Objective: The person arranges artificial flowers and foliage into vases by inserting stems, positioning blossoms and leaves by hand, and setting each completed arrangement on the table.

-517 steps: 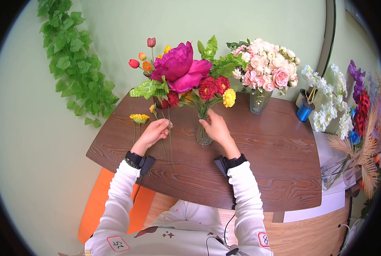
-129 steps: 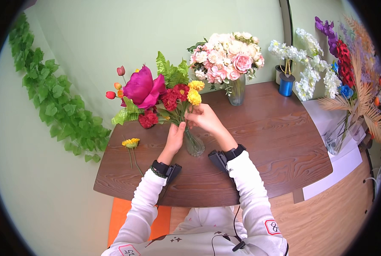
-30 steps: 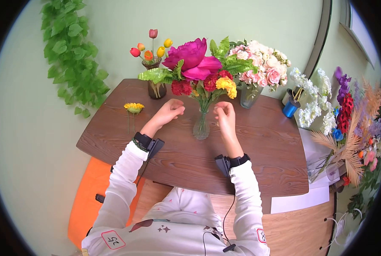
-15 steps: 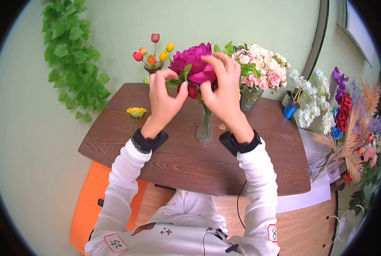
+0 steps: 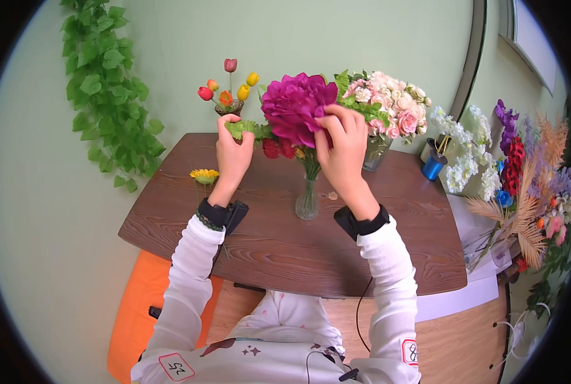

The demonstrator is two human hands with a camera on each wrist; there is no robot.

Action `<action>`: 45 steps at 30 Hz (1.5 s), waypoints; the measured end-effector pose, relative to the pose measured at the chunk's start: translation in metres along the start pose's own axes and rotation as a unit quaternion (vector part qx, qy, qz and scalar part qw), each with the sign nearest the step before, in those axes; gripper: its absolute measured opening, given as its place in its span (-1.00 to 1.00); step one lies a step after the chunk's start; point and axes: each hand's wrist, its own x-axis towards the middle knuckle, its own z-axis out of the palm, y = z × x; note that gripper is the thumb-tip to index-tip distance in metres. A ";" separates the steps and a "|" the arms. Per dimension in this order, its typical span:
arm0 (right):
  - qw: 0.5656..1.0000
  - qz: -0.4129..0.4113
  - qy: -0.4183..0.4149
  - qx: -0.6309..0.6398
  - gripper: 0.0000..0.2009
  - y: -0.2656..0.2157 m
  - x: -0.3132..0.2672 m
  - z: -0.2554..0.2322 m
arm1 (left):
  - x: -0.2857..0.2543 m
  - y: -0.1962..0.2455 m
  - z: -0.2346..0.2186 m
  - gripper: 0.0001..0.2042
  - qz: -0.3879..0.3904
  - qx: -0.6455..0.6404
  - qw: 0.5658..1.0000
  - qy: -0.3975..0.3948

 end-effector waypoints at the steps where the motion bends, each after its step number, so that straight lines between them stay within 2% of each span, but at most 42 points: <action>1: 1.000 0.008 0.015 0.006 -0.83 0.000 -0.008 -0.002 | 0.001 -0.002 0.000 -0.70 -0.011 0.010 1.000 0.003; 2: 1.000 0.009 0.014 0.003 -0.83 0.002 -0.015 -0.002 | 0.001 -0.004 0.000 -0.70 -0.012 0.008 1.000 0.000; 5: 0.981 0.142 0.069 0.110 -0.91 0.010 -0.029 0.000 | 0.002 -0.005 -0.003 -0.74 -0.033 0.067 0.997 -0.025; 6: 0.981 0.142 0.070 0.109 -0.91 0.012 -0.029 -0.001 | 0.002 -0.004 -0.003 -0.74 -0.033 0.066 0.997 -0.024; 8: 0.936 0.265 0.098 0.212 -0.92 0.016 -0.032 -0.004 | 0.002 -0.004 -0.005 -0.75 -0.061 0.086 0.994 -0.040; 10: 0.925 0.282 0.092 0.237 -0.91 0.014 -0.033 -0.006 | 0.002 -0.004 -0.005 -0.77 -0.065 0.084 0.993 -0.053; 12: 0.954 0.217 0.101 0.181 -0.93 0.011 -0.035 -0.005 | 0.002 -0.004 -0.003 -0.78 -0.067 0.081 0.992 -0.068; 13: 0.968 0.183 0.084 0.152 -0.93 0.010 -0.036 -0.007 | 0.001 -0.002 -0.001 -0.79 0.056 0.113 0.992 -0.002; 14: 0.979 0.149 0.067 0.123 -0.92 0.008 -0.036 -0.008 | 0.000 0.000 0.001 -0.79 0.178 0.141 0.972 0.063; 15: 0.979 0.142 0.071 0.126 -0.90 0.004 -0.034 -0.007 | -0.002 0.003 0.002 -0.79 0.178 0.141 0.972 0.062; 17: 0.981 0.139 0.065 0.119 -0.89 0.000 -0.033 -0.007 | -0.004 0.028 -0.002 -0.76 0.280 0.119 0.951 0.062; 18: 0.983 0.135 0.058 0.112 -0.89 -0.002 -0.032 -0.006 | -0.007 0.039 -0.004 -0.76 0.280 0.119 0.951 0.062; 20: 0.980 0.149 0.056 0.122 -0.86 -0.003 -0.031 -0.004 | -0.013 0.055 -0.004 -0.73 0.367 0.117 0.923 -0.010; 22: 0.988 0.114 0.057 0.088 -0.84 -0.001 -0.031 -0.002 | -0.015 0.052 0.006 -0.68 0.380 0.111 0.918 -0.015; 24: 0.988 0.112 0.056 0.091 -0.83 -0.003 -0.029 0.000 | -0.017 0.050 0.012 -0.61 0.306 0.156 0.936 -0.077; 25: 0.988 0.110 0.055 0.094 -0.82 -0.003 -0.028 0.000 | -0.018 0.046 0.017 -0.57 0.288 0.185 0.936 -0.075; 26: 0.988 0.109 0.056 0.093 -0.82 -0.004 -0.029 0.000 | -0.018 0.041 0.020 -0.57 0.289 0.185 0.936 -0.075; 28: 0.988 0.104 0.060 0.092 -0.82 -0.002 -0.030 0.001 | -0.017 0.034 0.023 -0.62 0.189 0.178 0.957 -0.128; 29: 0.989 0.103 0.061 0.091 -0.82 -0.001 -0.031 0.001 | -0.016 0.032 0.023 -0.62 0.191 0.177 0.957 -0.127; 31: 0.988 0.108 0.066 0.085 -0.81 0.001 -0.033 0.001 | -0.015 0.027 0.021 -0.67 0.127 0.139 0.966 -0.174; 32: 0.988 0.108 0.067 0.084 -0.81 0.001 -0.032 0.000 | -0.013 0.022 0.022 -0.67 0.129 0.138 0.966 -0.175; 34: 0.991 0.084 0.080 0.068 -0.72 -0.002 -0.030 -0.002 | -0.009 0.014 0.026 -0.68 0.053 0.055 0.974 -0.215; 35: 0.991 0.084 0.081 0.067 -0.72 -0.003 -0.030 -0.001 | -0.007 0.011 0.027 -0.68 0.054 0.055 0.973 -0.216; 37: 0.987 0.101 0.090 0.087 -0.58 -0.004 -0.032 0.000 | -0.001 0.007 0.030 -0.68 -0.083 -0.059 0.946 -0.308; 38: 0.987 0.101 0.090 0.086 -0.58 -0.005 -0.033 -0.001 | -0.002 0.005 0.031 -0.68 -0.083 -0.059 0.946 -0.309; 40: 0.994 0.082 0.054 0.040 -0.44 -0.006 -0.033 -0.003 | -0.004 0.001 0.033 -0.69 -0.182 -0.207 0.908 -0.316; 42: 0.996 0.071 0.045 0.012 -0.47 -0.009 -0.028 -0.007 | -0.005 -0.003 0.033 -0.69 -0.155 -0.236 0.906 -0.314; 44: 0.991 0.008 -0.033 -0.127 -0.53 -0.013 -0.024 -0.010 | -0.006 0.000 0.032 -0.69 -0.128 -0.266 0.903 -0.311; 45: 0.989 0.004 -0.024 -0.147 -0.55 -0.013 -0.023 -0.007 | -0.007 0.002 0.032 -0.69 -0.123 -0.266 0.904 -0.312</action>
